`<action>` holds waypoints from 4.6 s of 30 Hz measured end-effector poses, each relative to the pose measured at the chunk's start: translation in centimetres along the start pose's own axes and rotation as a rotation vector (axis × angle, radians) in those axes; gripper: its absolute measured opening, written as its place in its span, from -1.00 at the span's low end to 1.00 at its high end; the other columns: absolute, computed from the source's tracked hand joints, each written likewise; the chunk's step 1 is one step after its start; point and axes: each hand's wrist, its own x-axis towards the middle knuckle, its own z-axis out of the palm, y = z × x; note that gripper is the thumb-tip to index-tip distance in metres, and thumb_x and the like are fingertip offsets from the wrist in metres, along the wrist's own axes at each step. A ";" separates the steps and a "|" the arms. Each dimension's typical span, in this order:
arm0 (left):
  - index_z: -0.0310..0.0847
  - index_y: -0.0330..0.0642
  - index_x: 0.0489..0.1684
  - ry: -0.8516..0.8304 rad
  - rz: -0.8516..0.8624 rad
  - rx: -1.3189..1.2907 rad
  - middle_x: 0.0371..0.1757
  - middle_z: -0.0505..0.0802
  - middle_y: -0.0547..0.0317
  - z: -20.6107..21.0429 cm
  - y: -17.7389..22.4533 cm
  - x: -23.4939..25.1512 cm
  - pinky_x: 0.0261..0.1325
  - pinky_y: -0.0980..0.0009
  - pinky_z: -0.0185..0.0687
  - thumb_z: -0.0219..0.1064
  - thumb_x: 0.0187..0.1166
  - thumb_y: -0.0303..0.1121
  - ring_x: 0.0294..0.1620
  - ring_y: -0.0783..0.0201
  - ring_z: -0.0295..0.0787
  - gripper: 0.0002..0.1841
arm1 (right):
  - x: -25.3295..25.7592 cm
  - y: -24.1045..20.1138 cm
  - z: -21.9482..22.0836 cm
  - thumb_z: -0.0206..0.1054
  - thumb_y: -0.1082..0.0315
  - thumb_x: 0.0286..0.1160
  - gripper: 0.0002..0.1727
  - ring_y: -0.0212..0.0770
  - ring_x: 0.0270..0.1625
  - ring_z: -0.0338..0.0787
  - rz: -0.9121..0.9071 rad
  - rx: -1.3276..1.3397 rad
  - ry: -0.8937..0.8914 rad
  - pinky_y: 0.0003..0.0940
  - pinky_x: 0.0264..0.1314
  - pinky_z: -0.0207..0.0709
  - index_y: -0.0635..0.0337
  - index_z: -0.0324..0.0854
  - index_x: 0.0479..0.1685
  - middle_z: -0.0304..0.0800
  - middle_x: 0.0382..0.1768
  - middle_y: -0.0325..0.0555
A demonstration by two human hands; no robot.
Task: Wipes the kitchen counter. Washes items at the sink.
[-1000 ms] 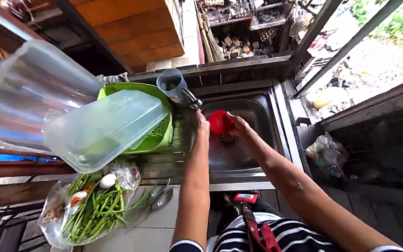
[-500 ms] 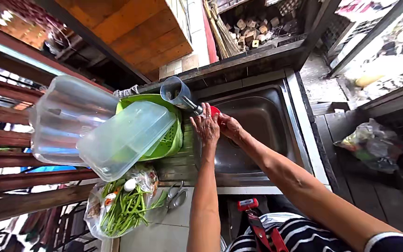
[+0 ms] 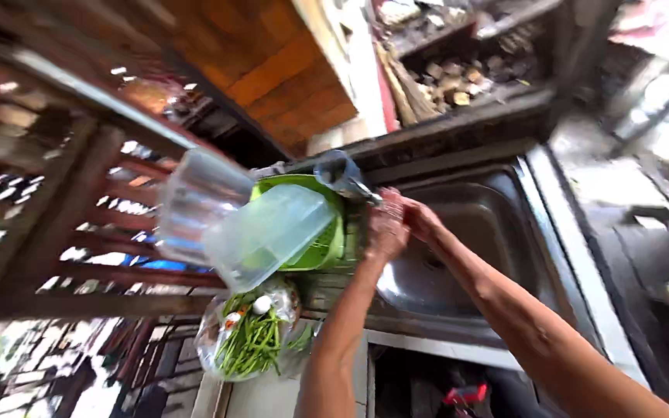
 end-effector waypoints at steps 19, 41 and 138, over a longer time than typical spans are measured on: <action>0.50 -0.30 0.61 0.162 -0.318 -0.104 0.66 0.54 -0.28 5.3 2.0 -0.3 0.81 -0.16 -0.01 0.14 0.73 -0.34 0.76 -0.27 0.30 -0.52 | -0.9 2.9 -0.8 -0.36 0.13 0.94 -0.43 -0.25 0.24 0.78 -0.001 0.069 0.056 -0.27 0.36 0.64 0.23 0.31 0.63 0.76 0.23 -0.02; 0.58 -0.42 0.43 0.244 -0.394 -0.168 0.58 0.57 -0.37 4.2 -0.1 0.6 0.69 -0.17 0.21 0.11 0.79 -0.05 0.67 -0.28 0.40 -0.44 | -1.9 1.7 -0.4 -0.21 0.34 0.86 -0.59 -0.31 0.00 0.84 0.032 0.176 -0.023 -0.36 0.16 0.72 0.18 0.47 0.43 0.83 0.00 -0.13; 0.44 -0.34 0.25 0.796 -0.875 -1.643 -0.08 0.88 -0.04 -18.9 -18.5 -21.3 -0.09 0.24 0.87 0.01 0.86 -0.33 -0.22 0.15 0.91 -0.73 | -11.6 11.4 18.6 0.37 0.26 0.60 -0.47 0.36 0.55 0.49 -0.013 -1.566 -0.511 0.17 0.65 0.30 0.30 0.57 0.51 0.54 0.45 0.44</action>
